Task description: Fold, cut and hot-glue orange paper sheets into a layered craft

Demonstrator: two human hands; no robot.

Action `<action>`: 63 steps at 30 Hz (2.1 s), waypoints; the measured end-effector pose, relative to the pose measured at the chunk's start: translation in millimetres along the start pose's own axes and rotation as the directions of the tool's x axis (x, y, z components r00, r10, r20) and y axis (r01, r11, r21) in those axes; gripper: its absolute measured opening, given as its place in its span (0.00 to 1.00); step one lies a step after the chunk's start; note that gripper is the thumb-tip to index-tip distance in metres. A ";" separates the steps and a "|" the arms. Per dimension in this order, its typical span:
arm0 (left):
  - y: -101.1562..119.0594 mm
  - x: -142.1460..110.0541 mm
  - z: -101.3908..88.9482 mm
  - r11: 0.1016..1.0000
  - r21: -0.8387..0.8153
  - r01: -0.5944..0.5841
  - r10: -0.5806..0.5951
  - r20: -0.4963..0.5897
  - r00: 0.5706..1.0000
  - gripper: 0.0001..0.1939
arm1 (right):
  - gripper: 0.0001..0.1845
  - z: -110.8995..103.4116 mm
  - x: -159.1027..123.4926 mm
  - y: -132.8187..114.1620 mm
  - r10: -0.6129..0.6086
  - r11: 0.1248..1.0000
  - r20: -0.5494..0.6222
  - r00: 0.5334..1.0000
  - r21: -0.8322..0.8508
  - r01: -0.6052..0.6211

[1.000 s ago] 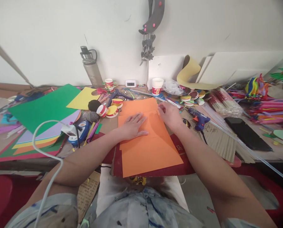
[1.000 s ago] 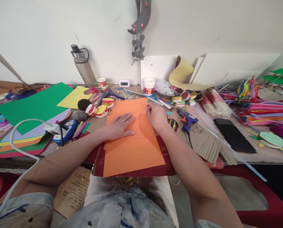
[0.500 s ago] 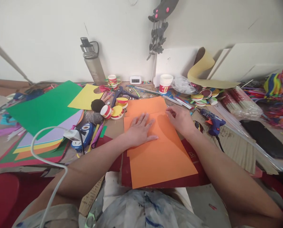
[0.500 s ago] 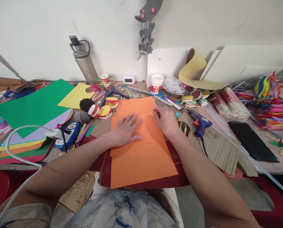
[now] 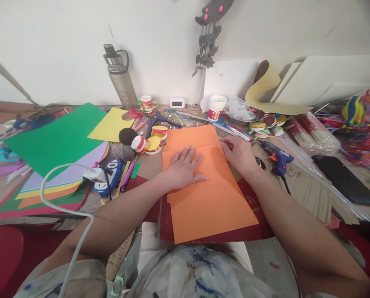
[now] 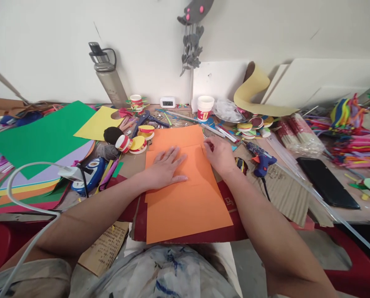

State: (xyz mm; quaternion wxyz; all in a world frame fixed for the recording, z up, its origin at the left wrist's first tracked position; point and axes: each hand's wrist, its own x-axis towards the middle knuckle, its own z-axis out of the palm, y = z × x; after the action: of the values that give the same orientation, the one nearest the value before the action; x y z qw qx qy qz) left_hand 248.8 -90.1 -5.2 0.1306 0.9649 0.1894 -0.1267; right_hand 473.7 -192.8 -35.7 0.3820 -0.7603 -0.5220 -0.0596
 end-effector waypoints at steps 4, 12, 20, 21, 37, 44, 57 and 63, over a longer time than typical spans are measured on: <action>0.7 -0.1 -0.5 1.000 0.005 -0.002 0.002 0.001 1.000 0.48 | 0.10 2.5 -0.8 0.7 0.000 1.000 0.008 1.000 0.002 0.000; 1.7 0.0 -0.9 1.000 -0.003 -0.004 0.004 -0.028 1.000 0.47 | 0.10 2.6 -2.6 -2.7 -0.025 1.000 -0.017 1.000 0.005 0.026; 2.6 -1.1 -1.9 1.000 -0.008 0.002 -0.002 -0.024 1.000 0.48 | 0.10 3.3 -4.0 -3.5 -0.082 0.996 0.032 0.996 0.018 0.082; 2.4 -1.0 -1.6 1.000 -0.011 -0.003 0.002 -0.031 1.000 0.48 | 0.10 3.4 -4.2 -3.5 -0.084 0.996 0.034 0.996 0.019 0.084; 3.1 -2.2 -4.2 1.000 -0.027 0.004 -0.005 -0.019 1.000 0.48 | 0.09 4.6 -7.7 -8.5 -0.096 0.995 0.045 0.994 0.037 0.094; 4.3 -3.3 -5.3 1.000 -0.020 0.007 -0.008 -0.020 1.000 0.48 | 0.10 5.0 -8.7 -10.1 -0.095 0.994 0.025 0.995 0.056 0.094; 4.7 -3.9 -5.4 1.000 -0.012 0.010 -0.011 -0.020 1.000 0.48 | 0.10 7.2 -8.6 -5.5 -0.136 0.988 0.012 0.991 0.079 0.135; 5.0 -4.1 -6.0 1.000 -0.006 0.007 -0.007 -0.020 1.000 0.48 | 0.09 8.2 -8.9 -4.1 -0.129 0.988 0.007 0.992 0.082 0.128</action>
State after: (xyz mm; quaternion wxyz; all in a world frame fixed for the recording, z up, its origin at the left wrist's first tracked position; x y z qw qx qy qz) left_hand 248.3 -94.2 2.6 0.1314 0.9650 0.1945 -0.1171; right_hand 463.8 -193.6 -43.7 0.4048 -0.7092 -0.5743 -0.0580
